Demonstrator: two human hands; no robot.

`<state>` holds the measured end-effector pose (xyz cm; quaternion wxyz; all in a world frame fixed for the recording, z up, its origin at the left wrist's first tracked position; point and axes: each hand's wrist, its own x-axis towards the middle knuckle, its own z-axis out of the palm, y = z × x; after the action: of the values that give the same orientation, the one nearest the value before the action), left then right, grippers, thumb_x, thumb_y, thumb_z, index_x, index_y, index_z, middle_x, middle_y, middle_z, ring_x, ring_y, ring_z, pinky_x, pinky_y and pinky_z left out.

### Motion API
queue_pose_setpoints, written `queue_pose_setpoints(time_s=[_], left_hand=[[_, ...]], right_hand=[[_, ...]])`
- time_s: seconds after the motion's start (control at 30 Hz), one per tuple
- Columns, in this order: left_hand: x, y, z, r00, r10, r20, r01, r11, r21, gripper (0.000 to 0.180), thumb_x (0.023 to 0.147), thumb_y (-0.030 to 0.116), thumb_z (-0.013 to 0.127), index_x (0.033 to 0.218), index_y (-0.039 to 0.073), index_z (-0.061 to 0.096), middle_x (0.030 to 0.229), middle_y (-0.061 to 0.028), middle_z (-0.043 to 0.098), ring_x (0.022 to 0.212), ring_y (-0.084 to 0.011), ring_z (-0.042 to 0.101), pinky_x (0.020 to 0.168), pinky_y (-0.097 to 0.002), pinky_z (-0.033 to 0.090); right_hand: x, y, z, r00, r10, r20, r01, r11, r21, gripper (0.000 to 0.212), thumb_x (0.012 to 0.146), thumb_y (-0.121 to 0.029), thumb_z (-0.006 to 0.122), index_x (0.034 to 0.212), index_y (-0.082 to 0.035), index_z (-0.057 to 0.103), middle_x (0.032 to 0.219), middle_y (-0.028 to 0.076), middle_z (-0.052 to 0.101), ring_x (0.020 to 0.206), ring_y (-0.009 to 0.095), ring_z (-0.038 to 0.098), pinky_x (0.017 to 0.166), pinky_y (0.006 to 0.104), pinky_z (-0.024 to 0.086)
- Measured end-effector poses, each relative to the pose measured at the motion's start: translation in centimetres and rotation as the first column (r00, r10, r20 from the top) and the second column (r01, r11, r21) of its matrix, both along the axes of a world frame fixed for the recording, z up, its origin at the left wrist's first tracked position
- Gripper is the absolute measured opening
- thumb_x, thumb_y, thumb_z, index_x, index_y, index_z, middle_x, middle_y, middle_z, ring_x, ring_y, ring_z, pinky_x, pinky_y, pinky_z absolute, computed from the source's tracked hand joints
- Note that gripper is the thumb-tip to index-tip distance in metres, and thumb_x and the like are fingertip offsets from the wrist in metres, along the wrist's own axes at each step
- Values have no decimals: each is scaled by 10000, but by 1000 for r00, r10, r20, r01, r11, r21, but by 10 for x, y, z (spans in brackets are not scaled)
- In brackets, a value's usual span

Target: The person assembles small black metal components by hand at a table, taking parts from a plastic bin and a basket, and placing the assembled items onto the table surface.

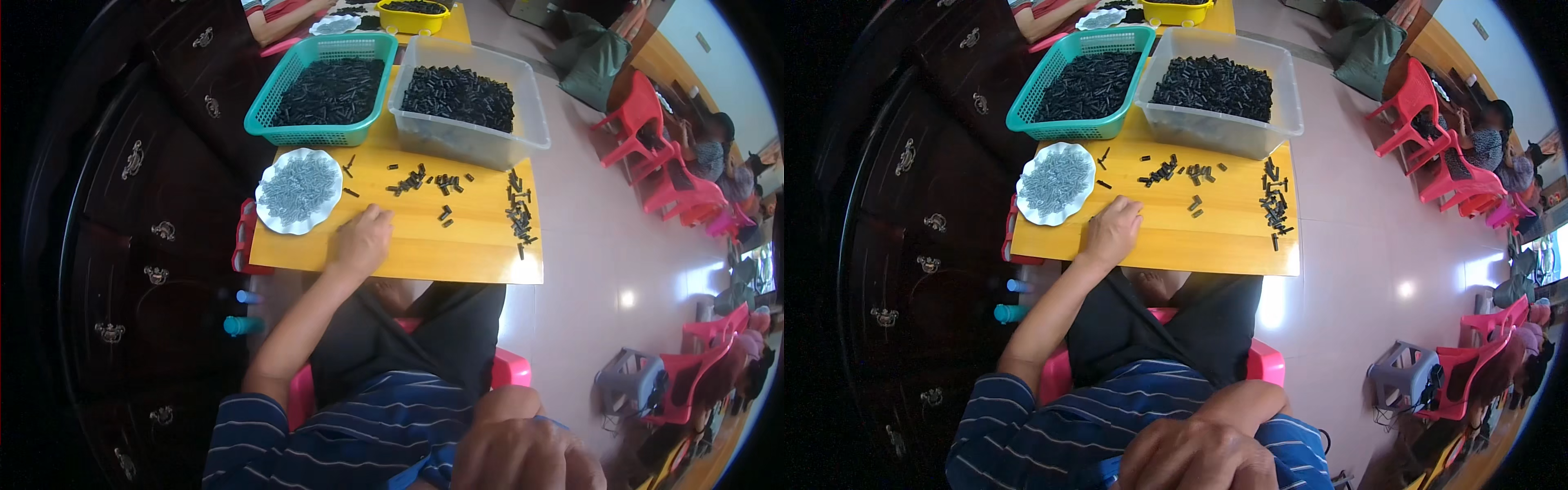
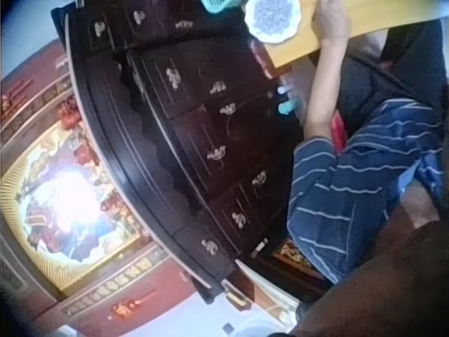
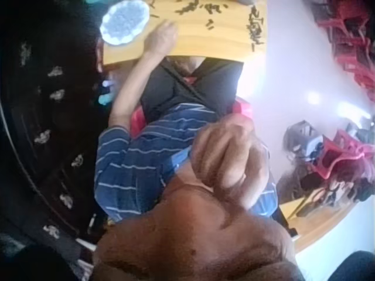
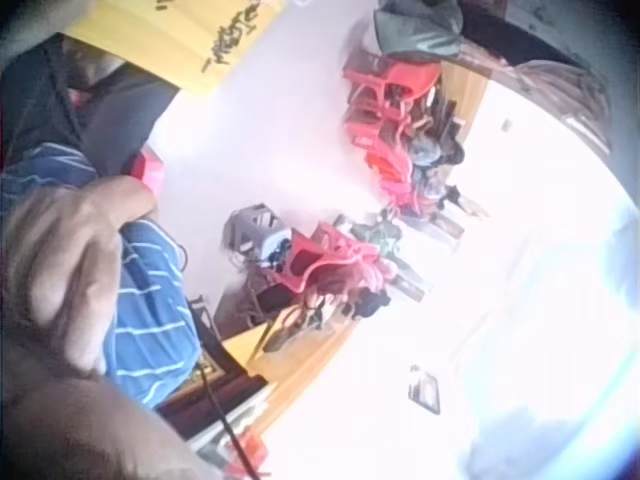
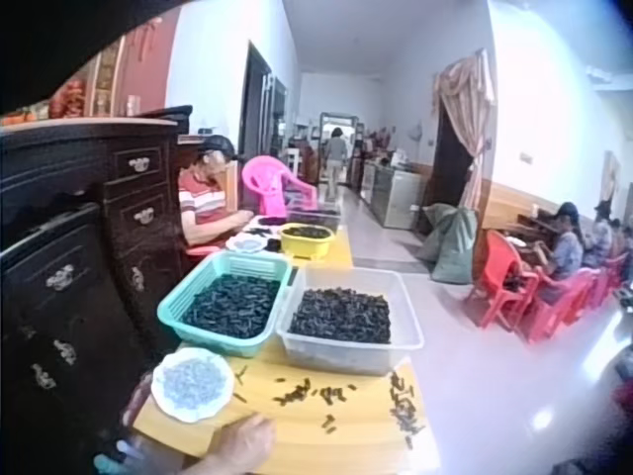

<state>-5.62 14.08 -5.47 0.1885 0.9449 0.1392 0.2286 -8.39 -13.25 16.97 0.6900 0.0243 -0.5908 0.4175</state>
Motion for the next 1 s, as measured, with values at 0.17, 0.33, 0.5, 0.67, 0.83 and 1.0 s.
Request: queue_pose_setpoints(time_s=[0.17,0.33,0.5,0.67,0.83,1.0], left_hand=[[-14,-11,-2,994,-57,98,54,998,37,267,856,88,674,1115,27,654,988,-117,641,938,-333,657,822,-449,533],[-10,-18,18,979,-115,170,130,988,-80,267,845,54,685,1110,34,654,964,-114,637,877,-338,661,757,-435,543],[24,-15,25,962,-181,206,182,983,16,261,848,42,683,1108,44,663,946,-111,632,858,-339,661,729,-437,542],[72,-7,19,956,-259,141,249,965,83,275,851,51,684,1126,55,674,947,-110,628,886,-330,659,748,-450,540],[101,-8,15,951,-308,19,304,947,106,314,867,80,687,1180,82,663,989,-105,607,934,-326,649,779,-465,536],[118,-7,17,940,-337,-49,340,929,144,325,876,111,693,1198,117,656,998,-101,604,912,-323,651,767,-458,540]], right_hand=[[21,34,-7,908,-340,-244,361,931,47,167,845,-154,773,828,-15,684,765,121,656,609,240,655,505,319,517],[35,27,-50,807,-552,207,550,579,-602,147,906,-98,701,851,-22,588,739,42,589,654,129,552,623,282,438],[43,46,-137,838,-315,446,541,369,-756,196,946,-135,719,854,-69,560,741,-79,470,677,19,405,593,220,348],[48,52,-196,804,-273,529,594,330,-734,247,936,-149,743,821,-68,540,732,-71,463,672,32,398,586,233,350],[52,50,-208,808,-234,541,589,361,-723,258,918,-174,759,824,-55,550,696,-22,477,652,77,426,587,274,381],[57,44,-204,780,-255,572,626,357,-693,258,919,-177,757,820,-54,553,677,-32,469,641,73,426,582,273,380]])
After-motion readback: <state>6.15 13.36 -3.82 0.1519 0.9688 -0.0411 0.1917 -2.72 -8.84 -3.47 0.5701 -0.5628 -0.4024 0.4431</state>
